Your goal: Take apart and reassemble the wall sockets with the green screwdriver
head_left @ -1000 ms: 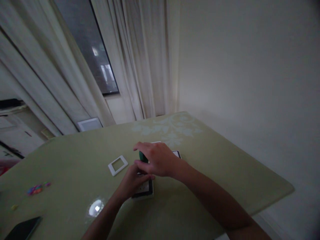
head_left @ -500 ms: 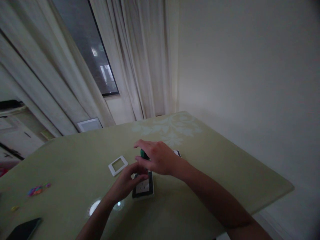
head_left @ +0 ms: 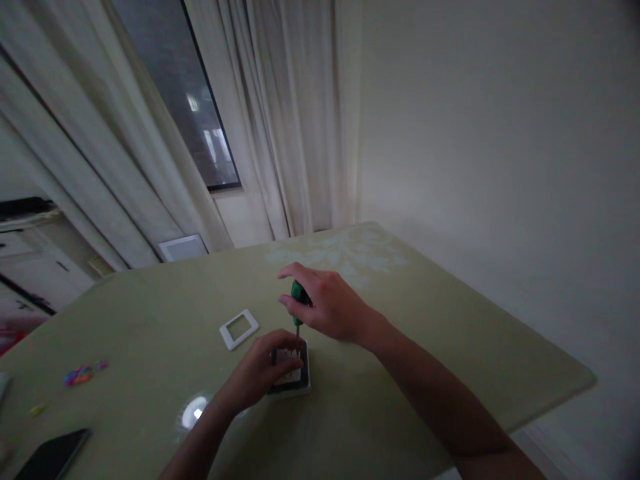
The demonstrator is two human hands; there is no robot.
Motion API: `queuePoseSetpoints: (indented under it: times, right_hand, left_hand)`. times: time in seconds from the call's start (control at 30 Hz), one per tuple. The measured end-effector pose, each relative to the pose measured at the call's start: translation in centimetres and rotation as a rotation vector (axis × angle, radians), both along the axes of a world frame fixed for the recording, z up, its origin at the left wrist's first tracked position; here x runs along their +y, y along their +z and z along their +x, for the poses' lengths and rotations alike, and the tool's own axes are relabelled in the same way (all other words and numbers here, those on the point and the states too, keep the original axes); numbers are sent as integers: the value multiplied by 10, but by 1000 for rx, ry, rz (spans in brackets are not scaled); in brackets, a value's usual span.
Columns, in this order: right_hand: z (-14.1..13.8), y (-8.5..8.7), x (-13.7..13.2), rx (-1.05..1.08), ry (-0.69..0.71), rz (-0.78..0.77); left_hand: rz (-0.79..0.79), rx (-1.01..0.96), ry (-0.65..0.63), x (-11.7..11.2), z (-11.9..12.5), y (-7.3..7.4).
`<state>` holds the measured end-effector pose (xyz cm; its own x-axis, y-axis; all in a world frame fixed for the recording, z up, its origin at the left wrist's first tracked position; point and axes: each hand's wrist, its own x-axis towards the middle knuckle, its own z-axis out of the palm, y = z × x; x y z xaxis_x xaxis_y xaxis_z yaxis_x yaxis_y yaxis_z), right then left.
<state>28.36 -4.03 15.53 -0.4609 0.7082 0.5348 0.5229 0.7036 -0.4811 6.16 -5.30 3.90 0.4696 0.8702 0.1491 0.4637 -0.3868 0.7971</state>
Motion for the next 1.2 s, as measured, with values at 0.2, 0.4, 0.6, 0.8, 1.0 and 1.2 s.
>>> queuePoseSetpoints:
  times: [0.2,0.4,0.6,0.8,1.0,1.2]
  right_hand:
    - [4,1,1,52,-19,54]
    - [10,9,-4,167,-92,112]
    - [-5,-1,-1,137,-14,69]
    - [-26,-16,-1,76,70,22]
    - [-34,-26,2,59,77,-7]
    - [-40,-30,2,30,95,-21]
  left_hand:
    - [35,-15,64,6,7,-4]
    - [74,92,405,55,-59,-8]
    - [38,228,547,87,-111,-19]
    - [77,267,572,81,-116,-32]
    - [85,157,441,51,-101,-30]
    - [-111,5,-94,7,-72,-32]
